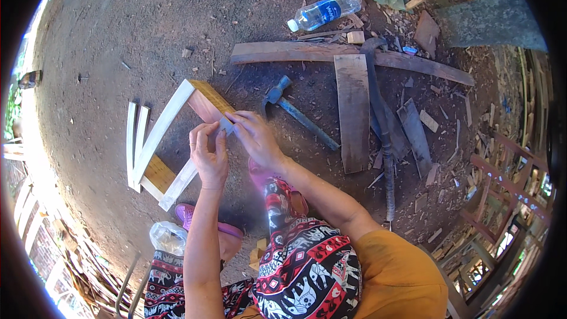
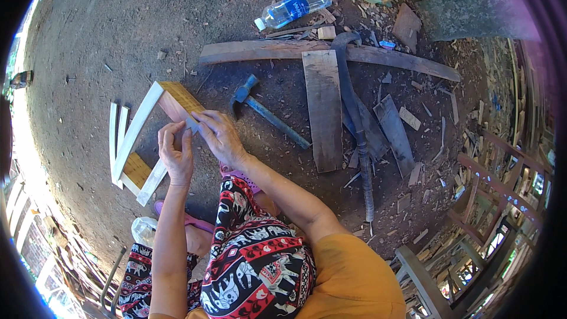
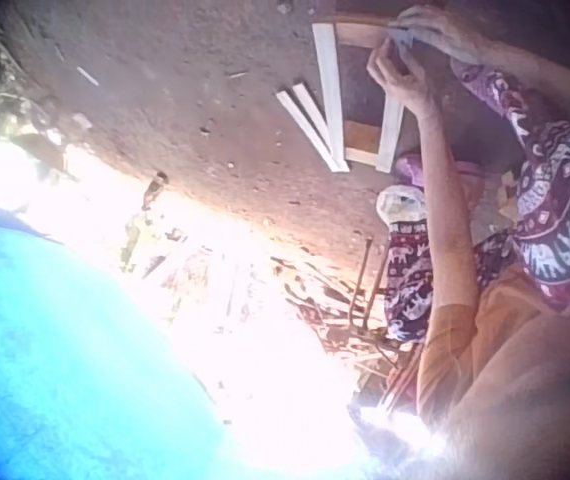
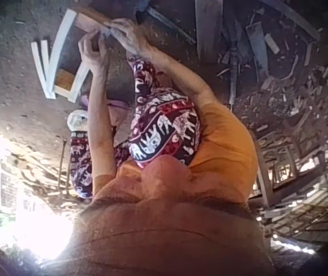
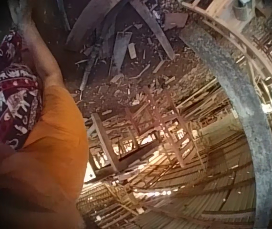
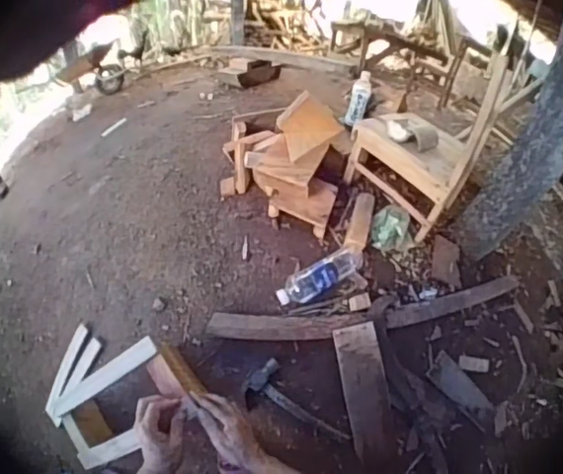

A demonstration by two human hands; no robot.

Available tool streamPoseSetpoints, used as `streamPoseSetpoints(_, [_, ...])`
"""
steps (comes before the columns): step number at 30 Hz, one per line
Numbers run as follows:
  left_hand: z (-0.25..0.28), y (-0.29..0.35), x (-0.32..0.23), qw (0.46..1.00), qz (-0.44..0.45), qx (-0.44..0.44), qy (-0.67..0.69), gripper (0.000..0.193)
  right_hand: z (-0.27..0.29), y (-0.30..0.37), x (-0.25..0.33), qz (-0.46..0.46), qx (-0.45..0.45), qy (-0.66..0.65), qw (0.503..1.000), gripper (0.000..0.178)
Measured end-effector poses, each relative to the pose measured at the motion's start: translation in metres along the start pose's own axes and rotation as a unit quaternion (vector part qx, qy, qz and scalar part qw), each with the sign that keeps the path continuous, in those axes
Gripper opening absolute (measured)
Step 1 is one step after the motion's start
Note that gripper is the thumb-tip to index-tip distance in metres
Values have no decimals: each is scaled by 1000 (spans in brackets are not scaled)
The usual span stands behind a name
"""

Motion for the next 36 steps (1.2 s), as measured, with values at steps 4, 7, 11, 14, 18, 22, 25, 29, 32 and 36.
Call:
streamPoseSetpoints(4, [-1,1,1,1000,7,-7,4,19,-7,10,-28,-38,-3,-92,995,39])
streamPoseSetpoints(7, [-3,1,0,1000,-4,3,-14,19,-2,19,-48,-49,-20,-82,995,39])
streamPoseSetpoints(11, [-1,0,7,997,21,29,-75,21,13,36,-55,-83,44,53,994,29])
streamPoseSetpoints(14, [-1,0,15,995,82,48,-44,23,53,24,-19,50,-34,193,979,31])
streamPoseSetpoints(18, [0,-4,20,993,106,56,-12,23,92,-1,-9,101,-111,394,907,36])
streamPoseSetpoints(22, [-2,0,46,973,209,70,67,22,91,-8,-52,77,-67,432,896,36])
streamPoseSetpoints(25, [1,-3,55,963,246,109,11,29,84,-13,-59,96,-38,436,894,34])
streamPoseSetpoints(29, [-2,1,64,937,280,194,-72,38,74,-16,-62,109,14,468,877,34])
streamPoseSetpoints(32, [0,-1,62,928,298,211,-79,38,84,-14,-52,71,-11,357,931,27])
streamPoseSetpoints(36, [-5,-1,61,919,298,237,-99,36,87,-16,-2,-35,25,208,977,32])
Point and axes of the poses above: each hand's wrist, its own y-axis away from the middle knuckle, its own z-axis out of the back of the hand, x = y × z, the point moved 8 cm from there along -y, towards the middle knuckle, and after that the axes turned 14 degrees about -x, right-handed, at the moved point
